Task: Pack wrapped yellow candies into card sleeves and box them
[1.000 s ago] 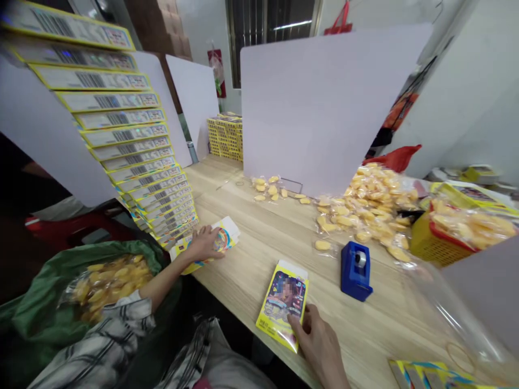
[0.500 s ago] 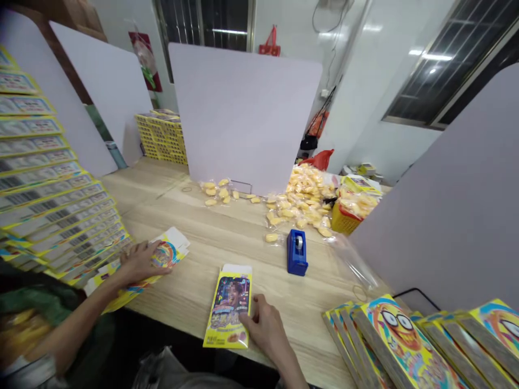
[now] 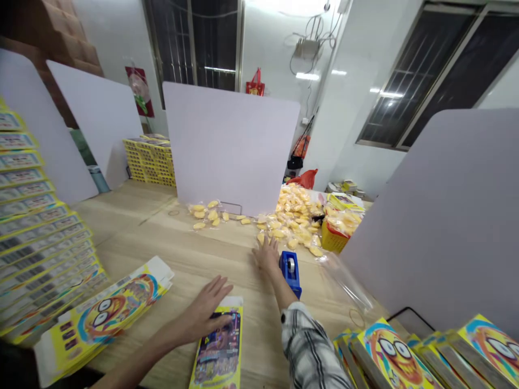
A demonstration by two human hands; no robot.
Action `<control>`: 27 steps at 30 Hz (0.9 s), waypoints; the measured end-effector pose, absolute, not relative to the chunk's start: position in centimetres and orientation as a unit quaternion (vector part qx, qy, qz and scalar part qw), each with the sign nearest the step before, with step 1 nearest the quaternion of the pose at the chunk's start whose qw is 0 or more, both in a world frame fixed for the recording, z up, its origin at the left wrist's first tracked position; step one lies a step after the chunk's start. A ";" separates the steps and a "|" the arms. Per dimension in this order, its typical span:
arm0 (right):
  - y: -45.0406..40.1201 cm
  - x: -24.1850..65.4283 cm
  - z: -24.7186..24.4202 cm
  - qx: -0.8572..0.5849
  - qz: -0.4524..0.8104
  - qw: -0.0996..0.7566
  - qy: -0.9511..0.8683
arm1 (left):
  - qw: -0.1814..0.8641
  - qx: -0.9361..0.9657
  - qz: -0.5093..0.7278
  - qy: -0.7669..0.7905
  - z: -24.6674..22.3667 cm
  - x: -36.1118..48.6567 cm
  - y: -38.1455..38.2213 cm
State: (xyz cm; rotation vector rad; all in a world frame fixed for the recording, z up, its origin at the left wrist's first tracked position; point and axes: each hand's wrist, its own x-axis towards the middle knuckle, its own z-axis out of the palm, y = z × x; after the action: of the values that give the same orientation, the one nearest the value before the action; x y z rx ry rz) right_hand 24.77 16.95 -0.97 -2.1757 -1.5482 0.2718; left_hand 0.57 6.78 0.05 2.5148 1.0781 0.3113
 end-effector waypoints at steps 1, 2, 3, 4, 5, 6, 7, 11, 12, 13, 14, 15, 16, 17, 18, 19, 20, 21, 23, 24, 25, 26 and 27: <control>17.9 24.8 -1.1 -0.801 0.104 0.218 -0.547 | 0.203 0.895 0.105 0.383 0.1 0.9 7.0; 18.7 24.8 -1.3 -0.808 0.112 0.213 -0.538 | 0.211 0.894 0.097 0.382 0.1 1.1 7.2; 19.2 24.7 -1.6 -0.814 0.120 0.205 -0.530 | 0.217 0.893 0.091 0.383 -0.1 1.1 7.4; 19.4 24.5 -2.0 -0.816 0.126 0.197 -0.529 | 0.222 0.892 0.086 0.385 -0.4 1.0 7.7; 19.4 24.2 -2.4 -0.813 0.125 0.190 -0.536 | 0.226 0.890 0.085 0.388 -0.8 0.7 8.0; 19.2 23.7 -2.9 -0.805 0.118 0.183 -0.552 | 0.227 0.887 0.089 0.392 -1.3 0.4 8.3; 18.8 23.2 -3.5 -0.791 0.107 0.178 -0.575 | 0.227 0.883 0.098 0.398 -1.9 -0.1 8.8; 15.8 20.3 -5.5 -0.721 0.072 0.164 -0.669 | 0.210 0.856 0.141 0.451 -3.7 -1.5 12.4; 15.0 19.7 -5.9 -0.708 0.067 0.162 -0.684 | 0.202 0.850 0.145 0.464 -3.6 -1.8 13.8; 14.2 19.2 -6.3 -0.699 0.064 0.159 -0.694 | 0.193 0.846 0.145 0.476 -3.2 -2.0 15.6; 13.4 18.9 -6.6 -0.693 0.064 0.155 -0.701 | 0.182 0.842 0.143 0.488 -2.5 -2.2 17.6; 12.9 18.6 -6.8 -0.688 0.061 0.154 -0.707 | 0.172 0.836 0.139 0.502 -1.7 -2.5 19.8; 12.4 18.5 -7.0 -0.684 0.057 0.155 -0.710 | 0.160 0.823 0.136 0.527 -0.7 -2.8 22.1; 12.1 18.4 -7.2 -0.681 0.049 0.158 -0.713 | 0.150 0.801 0.130 0.565 0.2 -3.1 24.5; 12.0 18.4 -7.4 -0.678 0.038 0.163 -0.716 | 0.141 0.777 0.125 0.601 1.0 -3.4 26.9; 11.9 18.4 -7.7 -0.677 0.025 0.169 -0.716 | 0.134 0.757 0.125 0.627 1.7 -3.7 29.3; 12.0 18.5 -8.1 -0.677 0.012 0.174 -0.715 | 0.129 0.738 0.124 0.651 2.2 -3.9 31.5; 12.2 18.5 -8.6 -0.675 0.000 0.178 -0.716 | 0.123 0.723 0.124 0.668 2.4 -3.9 33.7; 12.7 18.5 -9.8 -0.670 -0.022 0.181 -0.719 | 0.110 0.701 0.128 0.693 2.5 -3.9 37.6; 13.0 18.6 -10.6 -0.671 -0.035 0.181 -0.718 | 0.102 0.693 0.132 0.702 2.3 -3.7 39.4; 13.3 18.5 -11.4 -0.674 -0.048 0.179 -0.715 | 0.096 0.686 0.137 0.708 2.1 -3.6 40.9; 13.6 18.5 -12.1 -0.679 -0.063 0.175 -0.710 | 0.093 0.680 0.141 0.714 1.8 -3.4 42.3; 13.9 18.5 -12.8 -0.686 -0.077 0.170 -0.703 | 0.096 0.673 0.142 0.719 1.6 -3.3 43.4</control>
State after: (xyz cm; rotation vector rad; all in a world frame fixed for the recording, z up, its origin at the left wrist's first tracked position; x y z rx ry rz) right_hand 18.46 13.91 -12.75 -1.9500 -1.9970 -0.2189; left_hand -3.26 43.40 1.58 1.9950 2.1319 0.4201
